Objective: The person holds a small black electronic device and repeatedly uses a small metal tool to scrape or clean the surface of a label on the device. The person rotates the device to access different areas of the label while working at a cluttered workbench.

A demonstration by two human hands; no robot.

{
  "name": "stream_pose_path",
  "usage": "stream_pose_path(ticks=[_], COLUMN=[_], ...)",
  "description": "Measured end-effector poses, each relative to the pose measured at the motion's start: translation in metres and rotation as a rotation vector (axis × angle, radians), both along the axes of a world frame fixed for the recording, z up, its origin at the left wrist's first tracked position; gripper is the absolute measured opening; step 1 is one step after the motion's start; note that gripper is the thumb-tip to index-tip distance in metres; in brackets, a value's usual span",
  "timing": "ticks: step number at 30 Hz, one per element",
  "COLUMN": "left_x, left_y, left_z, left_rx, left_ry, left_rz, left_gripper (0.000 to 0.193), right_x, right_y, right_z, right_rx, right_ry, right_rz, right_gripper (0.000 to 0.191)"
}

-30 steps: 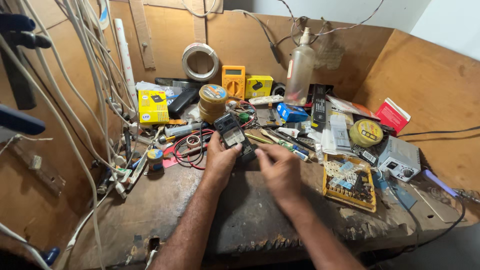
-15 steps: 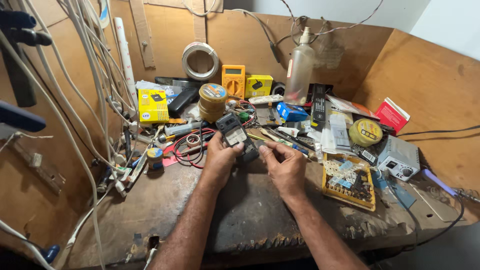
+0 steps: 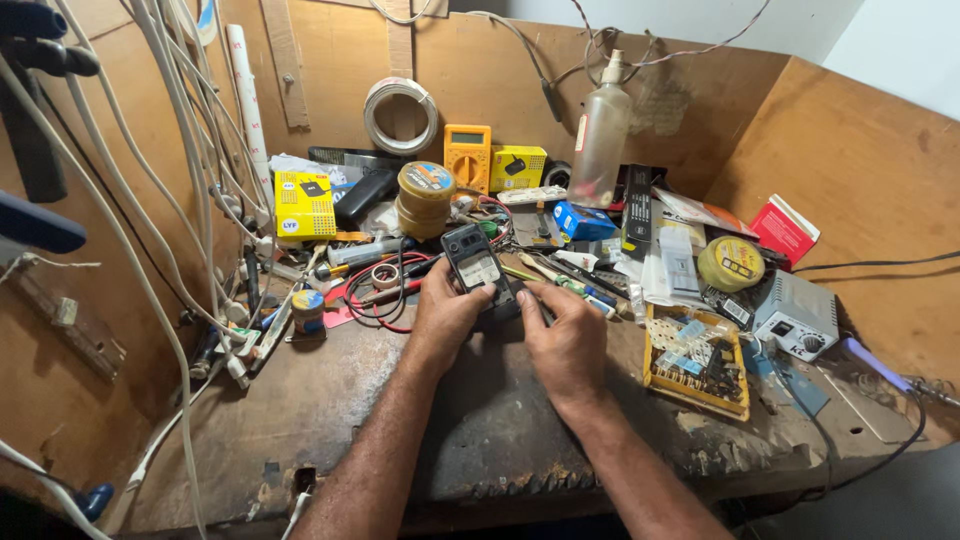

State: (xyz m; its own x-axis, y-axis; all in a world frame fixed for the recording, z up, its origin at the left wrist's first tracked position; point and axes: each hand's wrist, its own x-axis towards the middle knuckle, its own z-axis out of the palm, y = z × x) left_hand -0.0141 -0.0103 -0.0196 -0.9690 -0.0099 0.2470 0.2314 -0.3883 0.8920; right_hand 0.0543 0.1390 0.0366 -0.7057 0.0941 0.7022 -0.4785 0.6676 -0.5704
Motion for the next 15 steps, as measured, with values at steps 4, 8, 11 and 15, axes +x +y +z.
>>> stream_pose_path(ticks=[4,8,11,15], left_x=[-0.001,-0.003,-0.006,-0.007], left_y=[0.003,0.001,0.0,-0.003], left_z=[-0.001,-0.004,-0.006,-0.007], left_rx=[0.002,0.016,0.054,0.1], left_ry=[-0.002,0.009,-0.004,-0.005], left_rz=[0.009,-0.001,-0.022,-0.091], left_gripper=[0.043,0.043,0.045,0.046], right_x=[0.004,-0.007,-0.022,-0.031], right_y=[-0.003,0.0,0.011,0.026], right_z=[-0.003,-0.012,-0.017,-0.023], right_rx=[0.146,0.024,-0.32,-0.606], right_ry=[0.016,0.02,-0.299,-0.607], right_rz=[-0.062,0.039,0.21,0.37], right_gripper=[0.015,0.015,0.016,0.018])
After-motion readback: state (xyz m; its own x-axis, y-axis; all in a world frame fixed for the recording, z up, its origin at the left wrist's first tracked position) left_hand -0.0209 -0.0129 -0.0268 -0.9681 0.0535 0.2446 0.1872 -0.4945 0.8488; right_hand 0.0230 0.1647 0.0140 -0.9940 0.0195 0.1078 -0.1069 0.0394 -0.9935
